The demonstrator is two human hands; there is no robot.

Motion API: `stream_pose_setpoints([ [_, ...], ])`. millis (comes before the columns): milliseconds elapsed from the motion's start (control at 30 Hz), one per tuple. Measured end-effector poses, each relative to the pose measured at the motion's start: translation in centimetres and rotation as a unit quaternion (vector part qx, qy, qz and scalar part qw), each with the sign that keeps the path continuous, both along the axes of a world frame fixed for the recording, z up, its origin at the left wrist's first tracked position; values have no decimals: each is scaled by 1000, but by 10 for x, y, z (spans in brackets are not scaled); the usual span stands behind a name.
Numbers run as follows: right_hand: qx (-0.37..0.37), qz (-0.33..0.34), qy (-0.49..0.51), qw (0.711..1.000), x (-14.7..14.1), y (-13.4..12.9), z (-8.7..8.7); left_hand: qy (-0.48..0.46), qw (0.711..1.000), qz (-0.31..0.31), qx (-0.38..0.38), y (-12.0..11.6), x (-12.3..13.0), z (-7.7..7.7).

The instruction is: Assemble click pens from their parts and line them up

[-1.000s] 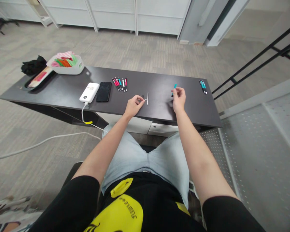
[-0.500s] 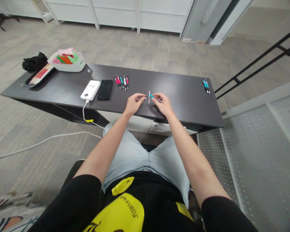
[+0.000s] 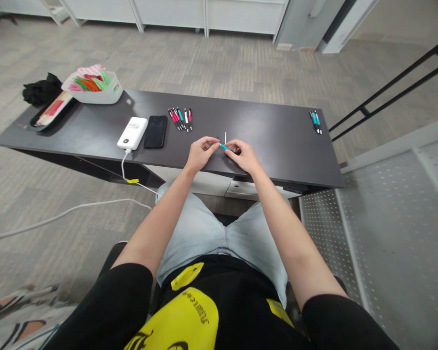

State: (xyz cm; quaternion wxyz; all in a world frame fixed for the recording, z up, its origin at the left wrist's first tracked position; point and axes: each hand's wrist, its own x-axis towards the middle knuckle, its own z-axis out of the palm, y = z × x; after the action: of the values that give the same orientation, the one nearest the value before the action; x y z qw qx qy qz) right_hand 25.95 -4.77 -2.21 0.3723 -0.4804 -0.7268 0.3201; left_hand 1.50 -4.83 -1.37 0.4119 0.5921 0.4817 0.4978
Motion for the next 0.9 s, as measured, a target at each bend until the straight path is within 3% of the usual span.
stream_pose_setpoints([
  [300, -5, 1, -14, 1000, 0, -5, 5, 5, 999, -37, -20, -2, 1, 5],
  [433, -15, -41, 106, 993, 1, -1, -2, -2, 999, -48, -15, -1, 1, 3],
  [533, -10, -104, 228, 968, 4, 8, -10, 14, 999, -40, -7, 0, 2, 0],
  [633, 8, -110, 292, 950, 4, 13, -16, 23, 999, -42, 1, 0, 4, -3],
  [900, -37, -49, 182, 981, -8, -4, -6, 80, 995, -59, 11, 2, 5, -9],
])
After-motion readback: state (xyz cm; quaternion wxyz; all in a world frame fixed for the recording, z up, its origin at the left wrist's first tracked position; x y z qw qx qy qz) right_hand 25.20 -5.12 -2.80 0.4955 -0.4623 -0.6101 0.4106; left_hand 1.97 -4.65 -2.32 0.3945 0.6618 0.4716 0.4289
